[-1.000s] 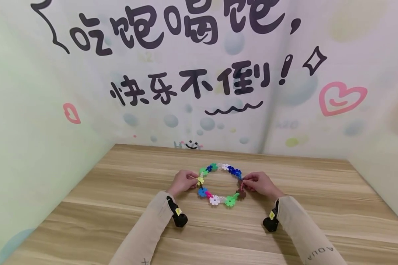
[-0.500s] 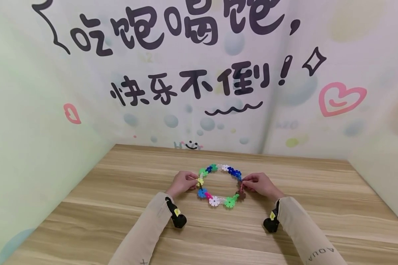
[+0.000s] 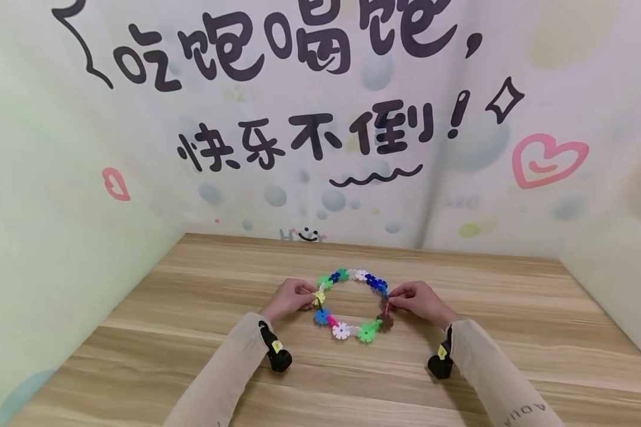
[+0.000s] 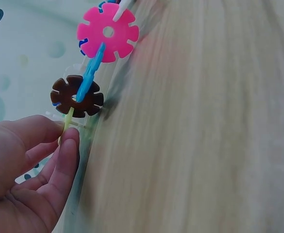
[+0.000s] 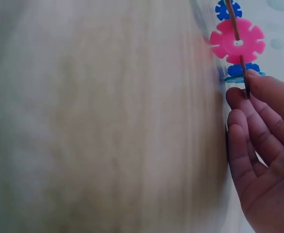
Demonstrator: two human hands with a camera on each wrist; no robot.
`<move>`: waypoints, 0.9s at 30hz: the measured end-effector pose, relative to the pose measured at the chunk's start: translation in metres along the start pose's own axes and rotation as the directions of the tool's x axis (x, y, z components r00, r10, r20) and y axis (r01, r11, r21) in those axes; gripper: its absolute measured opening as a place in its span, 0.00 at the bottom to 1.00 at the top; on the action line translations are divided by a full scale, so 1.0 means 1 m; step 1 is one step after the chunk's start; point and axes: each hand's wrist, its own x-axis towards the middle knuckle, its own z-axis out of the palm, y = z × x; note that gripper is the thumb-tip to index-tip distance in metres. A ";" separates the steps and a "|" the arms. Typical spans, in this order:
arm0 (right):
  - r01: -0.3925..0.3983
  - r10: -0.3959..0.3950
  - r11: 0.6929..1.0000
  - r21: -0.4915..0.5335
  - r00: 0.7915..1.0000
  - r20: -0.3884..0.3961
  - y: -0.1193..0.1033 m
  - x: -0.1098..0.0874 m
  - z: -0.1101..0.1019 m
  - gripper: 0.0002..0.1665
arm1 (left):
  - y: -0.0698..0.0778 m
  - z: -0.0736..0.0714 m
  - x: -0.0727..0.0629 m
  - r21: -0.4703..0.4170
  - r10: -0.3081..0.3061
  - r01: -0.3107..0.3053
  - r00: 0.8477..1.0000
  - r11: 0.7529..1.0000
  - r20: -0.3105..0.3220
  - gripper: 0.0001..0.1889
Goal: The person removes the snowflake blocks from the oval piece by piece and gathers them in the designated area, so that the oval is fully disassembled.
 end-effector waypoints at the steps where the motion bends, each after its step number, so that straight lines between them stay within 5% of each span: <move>1: 0.006 -0.006 1.000 -0.003 1.000 0.002 0.000 -0.001 0.000 0.09 | 0.000 0.000 -0.001 0.008 0.002 -0.003 1.000 1.000 0.005 0.09; 15: 0.065 -0.064 0.998 -0.013 0.998 0.018 0.001 -0.006 0.000 0.09 | -0.001 -0.002 -0.010 0.004 0.016 -0.016 0.998 1.000 0.059 0.10; 20: 0.059 -0.057 0.997 -0.059 0.998 0.026 -0.003 -0.005 -0.007 0.12 | -0.001 -0.007 -0.010 0.079 0.030 -0.038 0.995 0.996 0.098 0.12; 27: 0.054 -0.053 0.994 -0.096 0.998 0.018 -0.019 0.010 -0.021 0.15 | 0.012 -0.013 0.002 0.184 0.042 -0.044 0.999 0.982 0.015 0.14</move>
